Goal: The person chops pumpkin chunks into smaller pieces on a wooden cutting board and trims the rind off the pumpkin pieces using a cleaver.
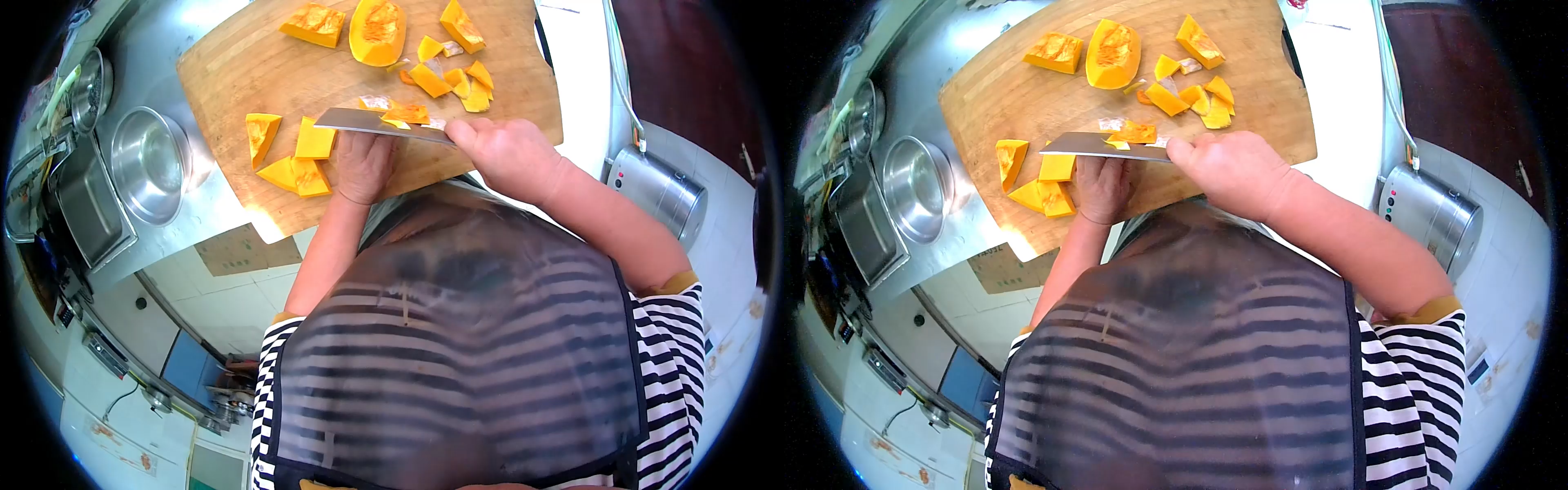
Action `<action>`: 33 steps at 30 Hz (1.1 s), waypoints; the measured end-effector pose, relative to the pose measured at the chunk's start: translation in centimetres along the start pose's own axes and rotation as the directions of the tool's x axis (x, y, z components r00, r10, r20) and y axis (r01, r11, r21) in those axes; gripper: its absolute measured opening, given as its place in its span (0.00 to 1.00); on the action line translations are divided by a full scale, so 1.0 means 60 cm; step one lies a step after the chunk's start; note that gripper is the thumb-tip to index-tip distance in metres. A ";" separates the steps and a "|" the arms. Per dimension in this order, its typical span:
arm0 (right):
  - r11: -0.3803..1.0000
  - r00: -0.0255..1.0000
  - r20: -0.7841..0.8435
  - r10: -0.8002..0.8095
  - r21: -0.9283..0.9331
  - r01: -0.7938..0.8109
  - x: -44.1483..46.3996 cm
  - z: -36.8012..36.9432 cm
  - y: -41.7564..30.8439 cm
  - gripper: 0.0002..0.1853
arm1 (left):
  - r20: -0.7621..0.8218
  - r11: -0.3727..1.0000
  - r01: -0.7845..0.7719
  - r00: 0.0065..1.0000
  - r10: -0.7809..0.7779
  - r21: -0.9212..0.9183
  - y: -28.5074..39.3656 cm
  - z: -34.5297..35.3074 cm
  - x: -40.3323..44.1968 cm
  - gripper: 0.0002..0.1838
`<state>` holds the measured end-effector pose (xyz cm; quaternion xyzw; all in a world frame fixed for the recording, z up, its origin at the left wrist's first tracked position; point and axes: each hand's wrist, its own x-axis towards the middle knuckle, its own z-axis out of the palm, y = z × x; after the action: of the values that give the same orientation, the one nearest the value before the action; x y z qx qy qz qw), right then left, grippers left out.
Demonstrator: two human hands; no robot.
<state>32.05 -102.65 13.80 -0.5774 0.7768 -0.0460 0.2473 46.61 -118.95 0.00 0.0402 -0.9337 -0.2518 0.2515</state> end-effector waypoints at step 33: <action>0.981 0.990 -0.055 0.129 0.156 -0.119 0.109 0.069 0.034 0.09 | -0.036 0.998 -0.047 0.998 0.046 -0.043 0.013 -0.026 0.025 0.14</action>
<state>30.68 -107.11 7.30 -0.5054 0.8131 -0.1085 0.2677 46.12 -119.30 2.22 0.0174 -0.9241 -0.2655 0.2742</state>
